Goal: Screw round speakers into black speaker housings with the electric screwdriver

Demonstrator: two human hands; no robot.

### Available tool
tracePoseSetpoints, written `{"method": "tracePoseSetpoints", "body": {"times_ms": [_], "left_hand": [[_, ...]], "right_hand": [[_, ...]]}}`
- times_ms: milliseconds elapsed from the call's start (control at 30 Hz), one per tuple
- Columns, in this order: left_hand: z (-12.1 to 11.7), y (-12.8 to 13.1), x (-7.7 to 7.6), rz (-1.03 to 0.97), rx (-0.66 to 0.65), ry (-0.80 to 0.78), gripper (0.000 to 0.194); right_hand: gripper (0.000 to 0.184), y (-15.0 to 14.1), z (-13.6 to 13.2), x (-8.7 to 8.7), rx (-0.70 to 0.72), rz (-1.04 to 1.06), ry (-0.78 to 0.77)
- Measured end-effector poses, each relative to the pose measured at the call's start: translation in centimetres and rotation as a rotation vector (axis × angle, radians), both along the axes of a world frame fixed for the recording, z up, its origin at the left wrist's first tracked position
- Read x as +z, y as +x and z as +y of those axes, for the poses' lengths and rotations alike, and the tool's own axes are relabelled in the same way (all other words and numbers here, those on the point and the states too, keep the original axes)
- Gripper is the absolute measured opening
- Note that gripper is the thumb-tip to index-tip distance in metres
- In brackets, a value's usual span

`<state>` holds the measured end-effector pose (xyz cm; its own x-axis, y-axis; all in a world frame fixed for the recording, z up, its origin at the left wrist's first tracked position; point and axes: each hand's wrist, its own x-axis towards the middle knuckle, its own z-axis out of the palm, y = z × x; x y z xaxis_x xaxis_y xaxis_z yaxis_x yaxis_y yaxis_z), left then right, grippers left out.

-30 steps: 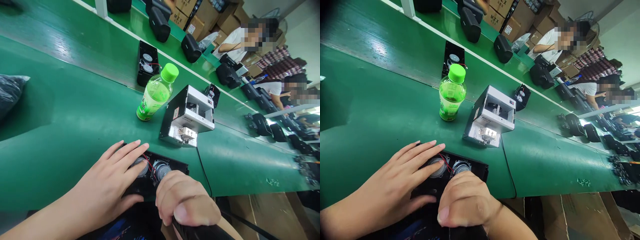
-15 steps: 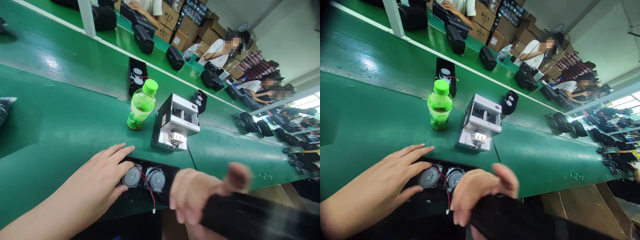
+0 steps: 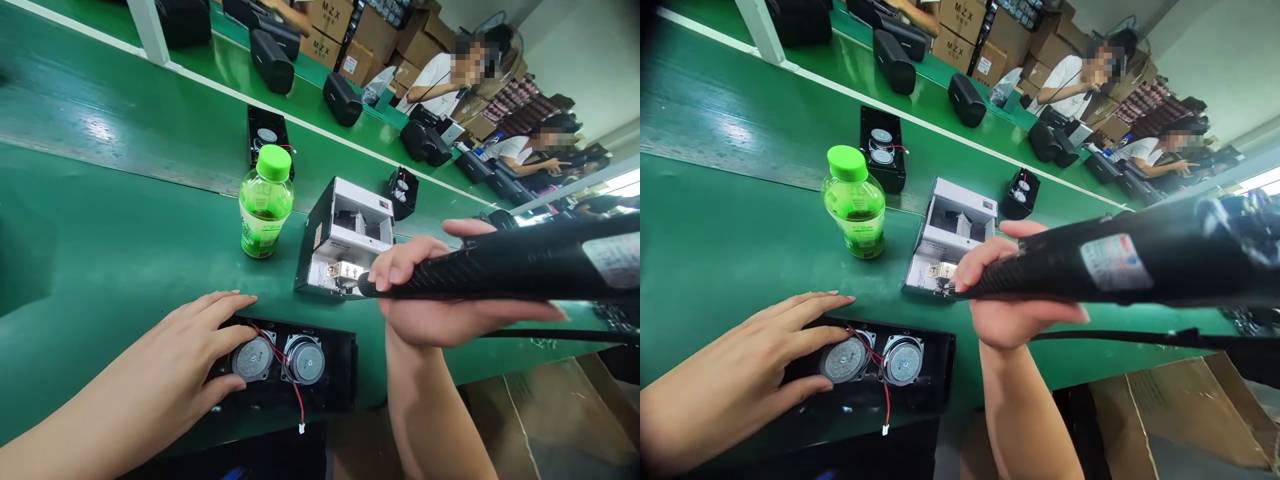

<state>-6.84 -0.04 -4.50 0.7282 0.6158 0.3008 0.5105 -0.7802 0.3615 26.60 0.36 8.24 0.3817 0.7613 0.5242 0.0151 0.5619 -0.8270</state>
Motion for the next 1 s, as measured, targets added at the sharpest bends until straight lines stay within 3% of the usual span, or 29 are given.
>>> {"method": "tracePoseSetpoints", "body": {"times_ms": [167, 333, 467, 700, 833, 1000], "left_hand": [[0.5, 0.3, 0.7, 0.022, -0.026, -0.017, 0.062], [0.6, 0.3, 0.8, 0.027, -0.043, -0.024, 0.059], [0.6, 0.2, 0.9, 0.029, -0.048, -0.045, 0.055], [0.6, 1.1, 1.5, 0.041, -0.026, -0.165, 0.057], [0.5, 1.4, 2.0, 0.062, -0.01, -0.225, 0.055], [0.5, 1.3, 2.0, 0.061, 0.001, -0.273, 0.054]], "right_hand": [[0.078, 0.4, -0.1, -0.6, -0.054, 0.052, 0.116], [0.061, -0.7, -4.1, 0.8, 0.018, 0.131, -0.113], [0.056, -2.4, -6.4, 1.8, 0.088, 0.179, -0.124], [0.064, -4.9, -4.4, -2.4, 0.382, 0.186, -0.154], [0.065, -6.1, -3.5, -4.0, 0.418, 0.188, -0.131], [0.065, -6.9, -3.0, -4.4, 0.378, 0.203, -0.094]]}}
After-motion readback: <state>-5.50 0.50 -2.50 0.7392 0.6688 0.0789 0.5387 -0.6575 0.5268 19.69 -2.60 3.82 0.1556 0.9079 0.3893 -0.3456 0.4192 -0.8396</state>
